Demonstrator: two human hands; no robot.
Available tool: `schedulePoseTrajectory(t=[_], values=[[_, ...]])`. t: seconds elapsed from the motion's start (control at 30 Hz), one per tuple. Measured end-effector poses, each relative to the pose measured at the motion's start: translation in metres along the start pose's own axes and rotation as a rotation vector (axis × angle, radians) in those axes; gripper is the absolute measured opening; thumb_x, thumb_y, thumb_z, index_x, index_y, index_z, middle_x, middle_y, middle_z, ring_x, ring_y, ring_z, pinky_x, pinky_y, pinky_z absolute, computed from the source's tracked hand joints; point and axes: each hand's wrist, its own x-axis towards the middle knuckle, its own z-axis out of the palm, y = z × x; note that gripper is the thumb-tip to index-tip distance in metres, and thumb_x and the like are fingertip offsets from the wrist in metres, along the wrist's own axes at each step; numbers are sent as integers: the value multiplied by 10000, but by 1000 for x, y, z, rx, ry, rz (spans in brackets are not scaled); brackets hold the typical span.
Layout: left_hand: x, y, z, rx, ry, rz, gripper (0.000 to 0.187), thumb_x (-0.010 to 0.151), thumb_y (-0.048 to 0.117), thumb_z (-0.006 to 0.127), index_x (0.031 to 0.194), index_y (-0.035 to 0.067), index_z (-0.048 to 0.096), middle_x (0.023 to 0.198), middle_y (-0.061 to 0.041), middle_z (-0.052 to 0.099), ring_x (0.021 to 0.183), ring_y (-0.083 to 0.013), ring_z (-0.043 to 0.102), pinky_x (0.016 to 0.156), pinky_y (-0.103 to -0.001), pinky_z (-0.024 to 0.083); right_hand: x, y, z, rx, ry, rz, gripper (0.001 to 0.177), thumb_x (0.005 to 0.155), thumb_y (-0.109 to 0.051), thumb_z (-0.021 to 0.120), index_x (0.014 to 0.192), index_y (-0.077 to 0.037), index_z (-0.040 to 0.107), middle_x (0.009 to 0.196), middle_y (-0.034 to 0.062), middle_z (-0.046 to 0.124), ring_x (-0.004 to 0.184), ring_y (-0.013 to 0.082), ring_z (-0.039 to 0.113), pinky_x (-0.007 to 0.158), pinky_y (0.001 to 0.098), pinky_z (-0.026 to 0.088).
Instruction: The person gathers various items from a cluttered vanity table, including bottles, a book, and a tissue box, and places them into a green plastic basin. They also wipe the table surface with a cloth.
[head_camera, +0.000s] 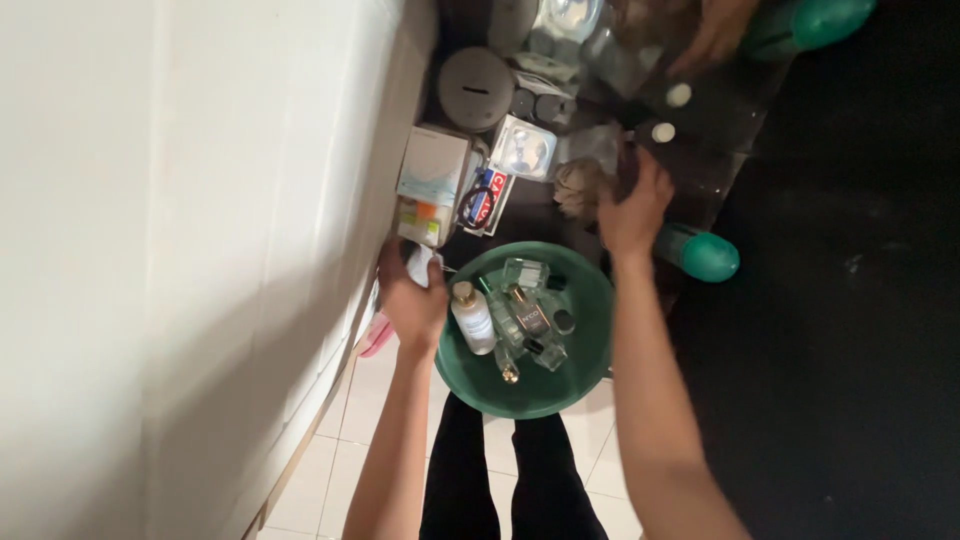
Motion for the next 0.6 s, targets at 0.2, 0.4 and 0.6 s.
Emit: schedulePoseTrajectory(t=[0.2, 0.4, 0.6], values=[[14, -83, 58, -882, -40, -475, 558, 909, 141, 744, 1398, -12, 521, 1208, -109, 619, 1132, -232, 633, 972, -355, 535, -20, -103, 84, 489, -299, 253, 405, 921, -263, 718, 1301, -137, 652, 1245, 123, 722, 1117, 273, 709, 1018, 391, 564], [36, -101, 83, -1051, -71, -764, 386, 908, 86, 797, 1188, -23, 556, 949, -78, 601, 805, -183, 619, 691, -316, 552, -22, -151, 106, 312, -184, -256, 689, 728, -173, 892, 1327, -34, 580, 1236, 221, 639, 1117, 406, 616, 929, 447, 512], [23, -82, 76, -1106, -14, -675, 461, 863, 11, 725, 1291, 8, 552, 1066, -77, 668, 881, -166, 683, 725, -294, 562, -37, -115, 119, 781, -431, 179, 638, 720, -87, 888, 1279, -60, 580, 1214, 145, 668, 1108, 285, 697, 897, 387, 587]])
